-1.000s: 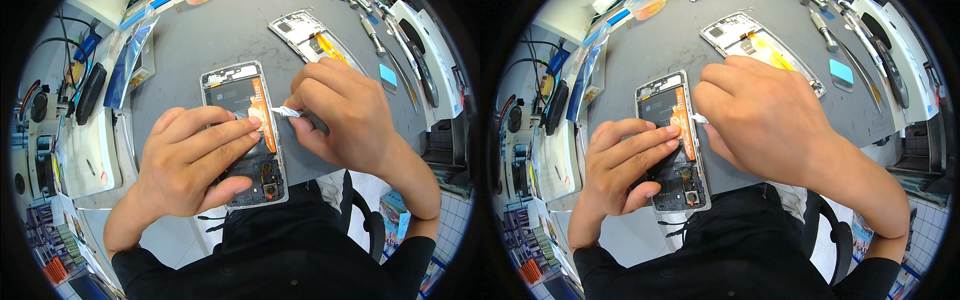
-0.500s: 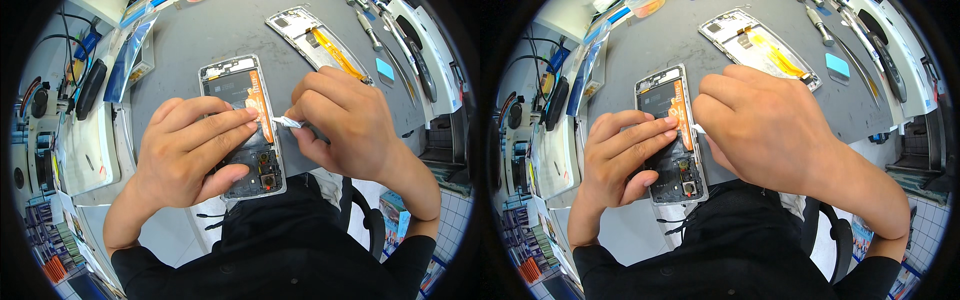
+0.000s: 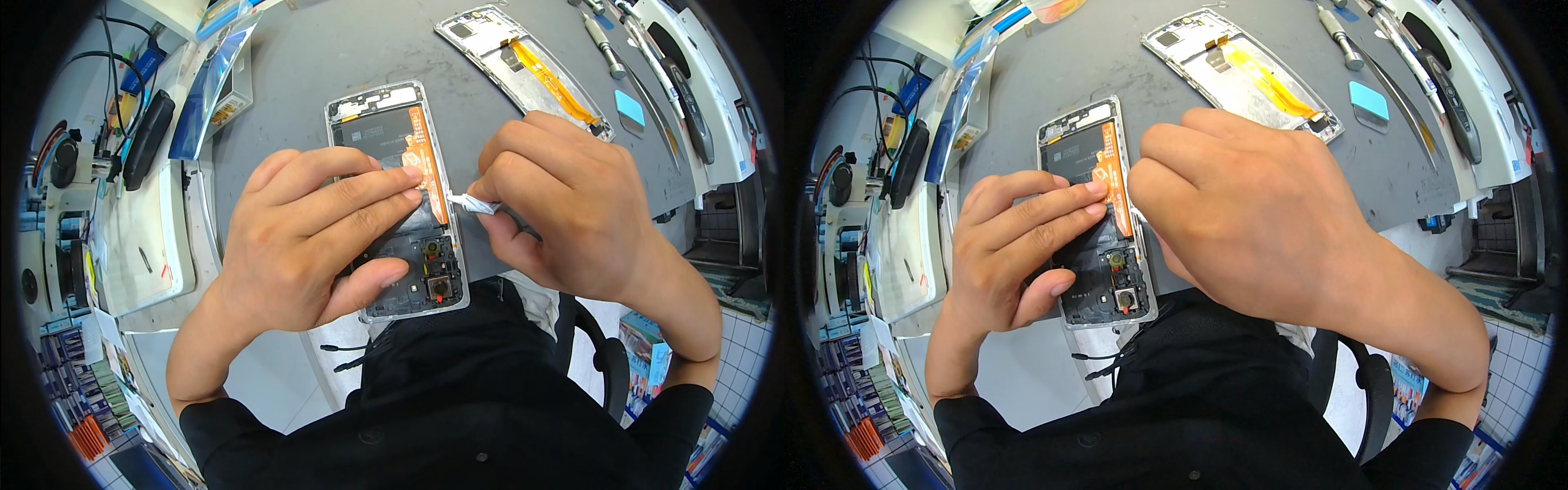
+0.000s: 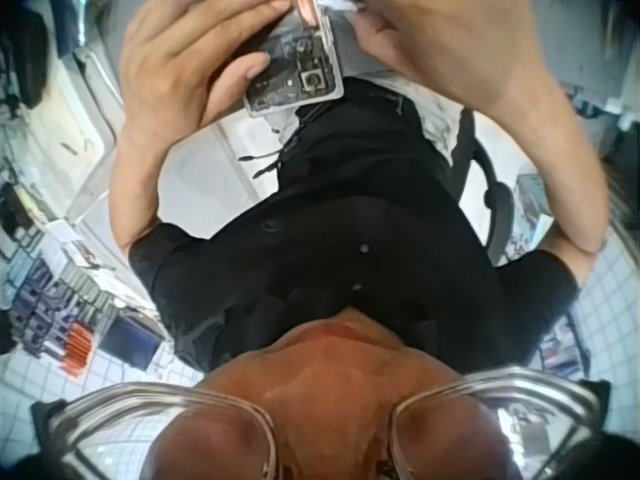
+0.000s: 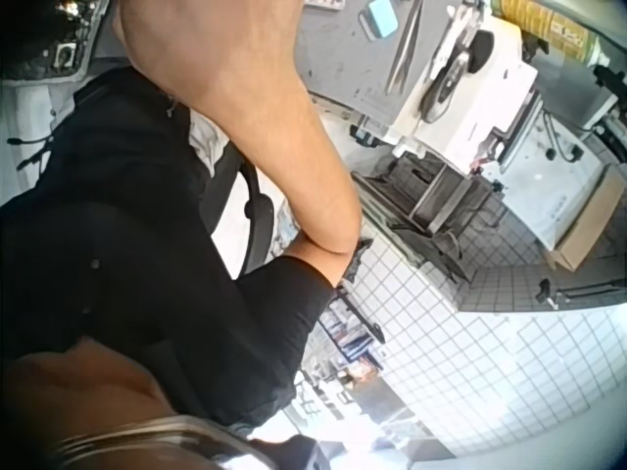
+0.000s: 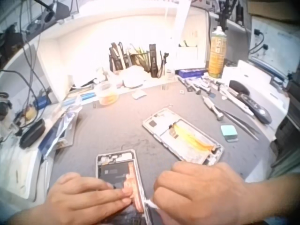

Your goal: The person uses a screwdriver to remove screws from a disassembled smartphone chassis and cleans the internal components with a cotton swab. They then pick up a black smartphone back cover and use a red string to remove a small component from the camera module area.

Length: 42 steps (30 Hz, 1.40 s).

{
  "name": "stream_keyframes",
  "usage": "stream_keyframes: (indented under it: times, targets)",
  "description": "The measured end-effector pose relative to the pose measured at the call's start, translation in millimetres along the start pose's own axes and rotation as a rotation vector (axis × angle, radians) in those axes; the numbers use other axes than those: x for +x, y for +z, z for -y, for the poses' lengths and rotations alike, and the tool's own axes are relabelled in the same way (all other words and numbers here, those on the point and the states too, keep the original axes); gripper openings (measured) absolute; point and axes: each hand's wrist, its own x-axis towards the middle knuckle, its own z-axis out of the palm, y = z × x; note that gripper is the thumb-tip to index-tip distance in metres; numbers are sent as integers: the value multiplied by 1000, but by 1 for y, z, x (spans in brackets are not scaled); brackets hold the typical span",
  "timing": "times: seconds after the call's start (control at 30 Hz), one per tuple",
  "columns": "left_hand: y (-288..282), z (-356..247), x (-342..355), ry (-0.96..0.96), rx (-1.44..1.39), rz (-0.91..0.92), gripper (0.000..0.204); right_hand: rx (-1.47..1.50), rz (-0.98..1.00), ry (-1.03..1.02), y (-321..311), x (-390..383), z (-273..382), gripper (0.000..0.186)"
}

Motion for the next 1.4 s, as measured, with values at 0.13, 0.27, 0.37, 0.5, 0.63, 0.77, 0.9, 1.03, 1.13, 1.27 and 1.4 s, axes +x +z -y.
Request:
stream_keyframes:
  times: [0.13,0.27,0.37,0.5,0.63,0.77,0.9,1.03,1.13,1.27,1.4]
  targets:
    - [-1,0,-1,3,28,46,46,9,-4,4,0,-1,2,25]
    - [-1,0,-2,5,33,43,47,6,19,12,-1,-2,3,25]
    - [0,1,-1,11,33,40,47,9,26,18,-3,-3,4,25]
    - [-1,-1,-1,0,29,43,47,19,31,18,-4,-3,6,25]
    - [0,-1,0,5,3,-4,40,11,41,18,-4,-4,8,25]
    - [0,0,-1,7,23,34,44,-5,65,23,-7,-5,12,25]
    - [-1,0,-1,4,29,46,47,-28,67,15,-8,-5,16,26]
    - [0,0,-2,9,42,45,47,-40,66,11,-8,-7,20,27]
    - [0,0,-2,9,40,43,46,-41,74,14,-9,-8,22,28]
    - [-1,-1,-1,1,37,46,46,-47,99,17,-11,-9,23,28]
    - [0,0,0,2,45,55,46,-47,117,21,-12,-11,25,28]
